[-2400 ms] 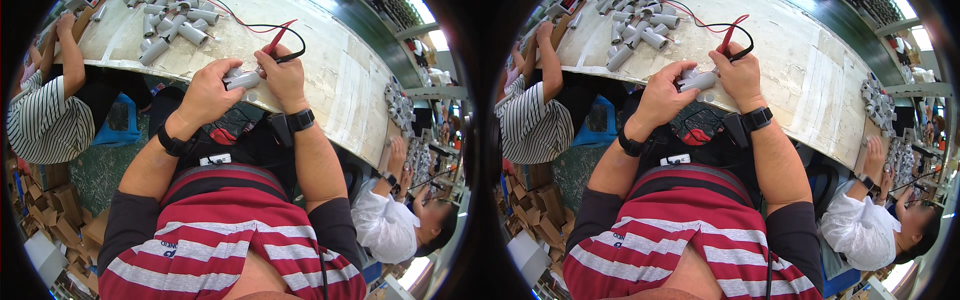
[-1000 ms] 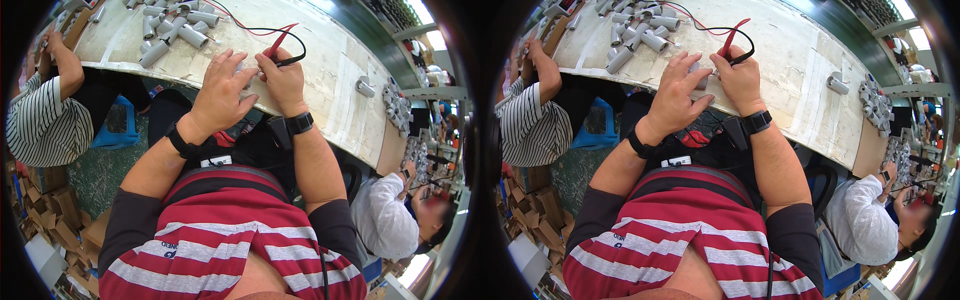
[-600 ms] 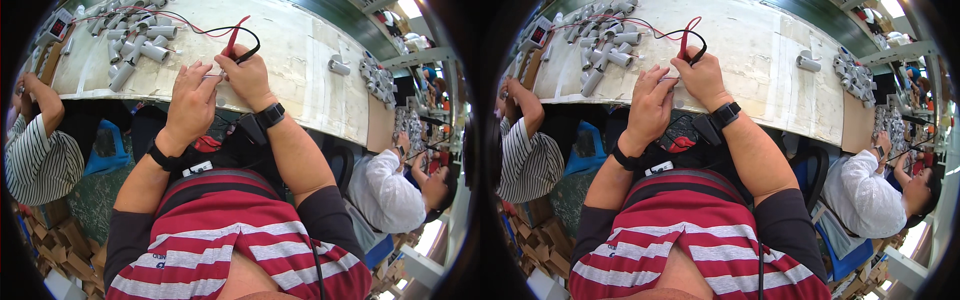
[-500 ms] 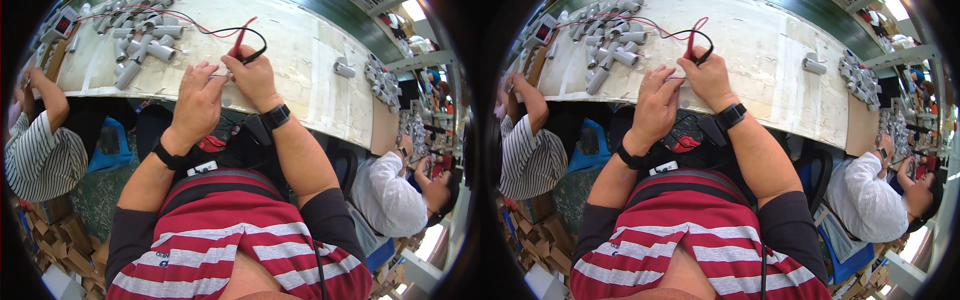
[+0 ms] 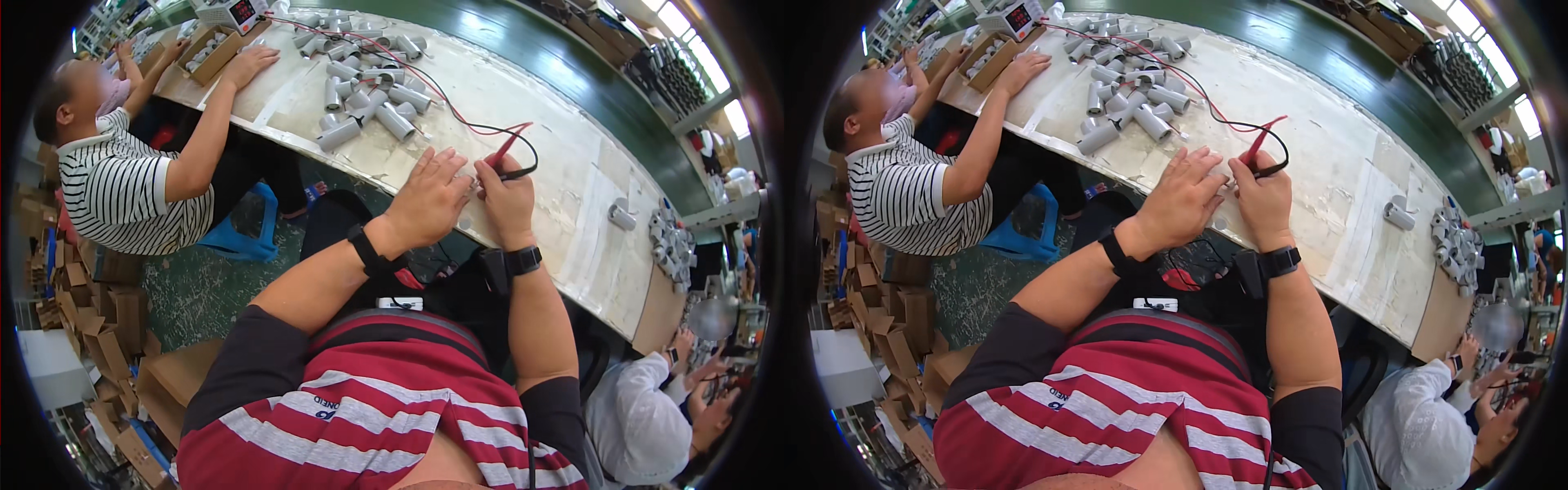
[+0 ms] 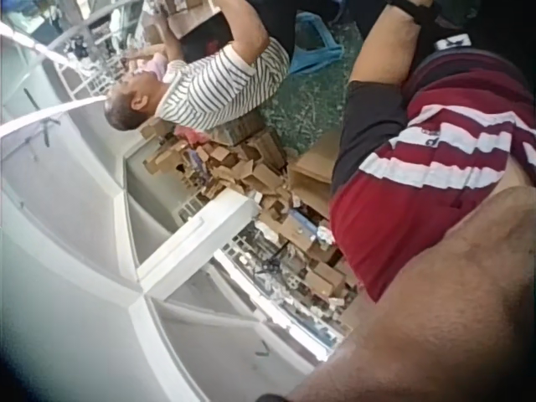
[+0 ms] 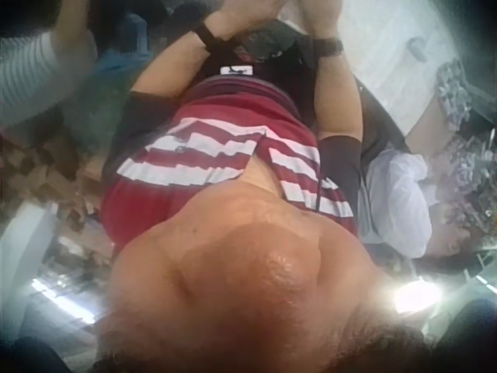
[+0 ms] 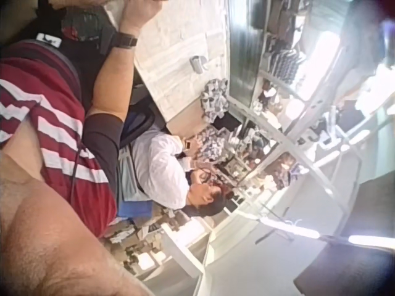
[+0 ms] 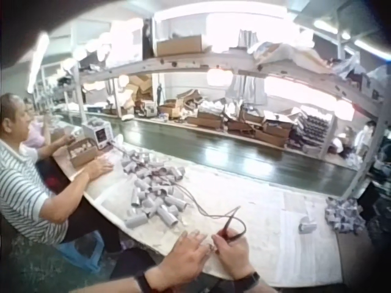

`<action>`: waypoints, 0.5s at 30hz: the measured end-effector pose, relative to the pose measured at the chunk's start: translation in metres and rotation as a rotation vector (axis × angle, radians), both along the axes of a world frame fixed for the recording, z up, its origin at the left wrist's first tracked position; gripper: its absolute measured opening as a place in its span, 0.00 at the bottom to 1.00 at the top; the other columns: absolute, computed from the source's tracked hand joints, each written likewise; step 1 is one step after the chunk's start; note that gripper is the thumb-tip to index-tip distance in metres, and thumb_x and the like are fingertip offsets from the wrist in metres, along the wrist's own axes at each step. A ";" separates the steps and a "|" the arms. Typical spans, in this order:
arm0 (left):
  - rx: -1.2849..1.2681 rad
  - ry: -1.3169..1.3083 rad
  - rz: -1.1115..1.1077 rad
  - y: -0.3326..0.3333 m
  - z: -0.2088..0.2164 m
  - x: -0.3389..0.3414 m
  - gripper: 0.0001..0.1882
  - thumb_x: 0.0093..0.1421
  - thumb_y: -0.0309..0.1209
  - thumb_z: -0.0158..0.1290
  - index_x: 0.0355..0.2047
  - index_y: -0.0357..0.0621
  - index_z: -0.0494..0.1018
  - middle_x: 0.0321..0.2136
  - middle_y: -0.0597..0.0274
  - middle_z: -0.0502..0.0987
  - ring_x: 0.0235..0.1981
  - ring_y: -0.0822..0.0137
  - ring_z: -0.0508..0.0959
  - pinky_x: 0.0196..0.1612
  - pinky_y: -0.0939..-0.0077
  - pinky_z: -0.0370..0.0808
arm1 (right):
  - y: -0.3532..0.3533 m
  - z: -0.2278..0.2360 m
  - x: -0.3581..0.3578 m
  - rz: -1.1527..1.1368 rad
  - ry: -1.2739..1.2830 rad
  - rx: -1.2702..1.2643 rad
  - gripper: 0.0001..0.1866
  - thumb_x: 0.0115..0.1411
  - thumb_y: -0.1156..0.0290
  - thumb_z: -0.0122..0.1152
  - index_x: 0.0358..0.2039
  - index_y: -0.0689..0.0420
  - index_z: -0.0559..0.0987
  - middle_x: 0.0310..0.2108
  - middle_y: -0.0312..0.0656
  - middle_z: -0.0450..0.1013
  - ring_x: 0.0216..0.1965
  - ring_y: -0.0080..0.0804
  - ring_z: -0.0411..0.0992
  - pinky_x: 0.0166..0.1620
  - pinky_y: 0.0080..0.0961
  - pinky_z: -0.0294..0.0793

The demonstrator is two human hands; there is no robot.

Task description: Test small electronic motors using multimeter probes at an inspection station.

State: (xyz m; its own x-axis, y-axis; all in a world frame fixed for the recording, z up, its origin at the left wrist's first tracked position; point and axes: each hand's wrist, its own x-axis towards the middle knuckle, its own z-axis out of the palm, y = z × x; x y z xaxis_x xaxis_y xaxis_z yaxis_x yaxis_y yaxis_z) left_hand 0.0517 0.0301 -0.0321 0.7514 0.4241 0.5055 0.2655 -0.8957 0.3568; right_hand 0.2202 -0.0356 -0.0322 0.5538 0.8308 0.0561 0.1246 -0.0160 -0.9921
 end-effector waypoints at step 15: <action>0.342 0.251 0.078 0.043 0.016 0.044 0.21 0.67 0.36 0.57 0.58 0.46 0.77 0.66 0.44 0.70 0.72 0.39 0.63 0.74 0.39 0.53 | -0.006 0.075 0.069 -0.236 -0.559 0.127 0.12 0.62 0.62 0.70 0.35 0.58 0.83 0.25 0.42 0.80 0.24 0.37 0.79 0.31 0.34 0.78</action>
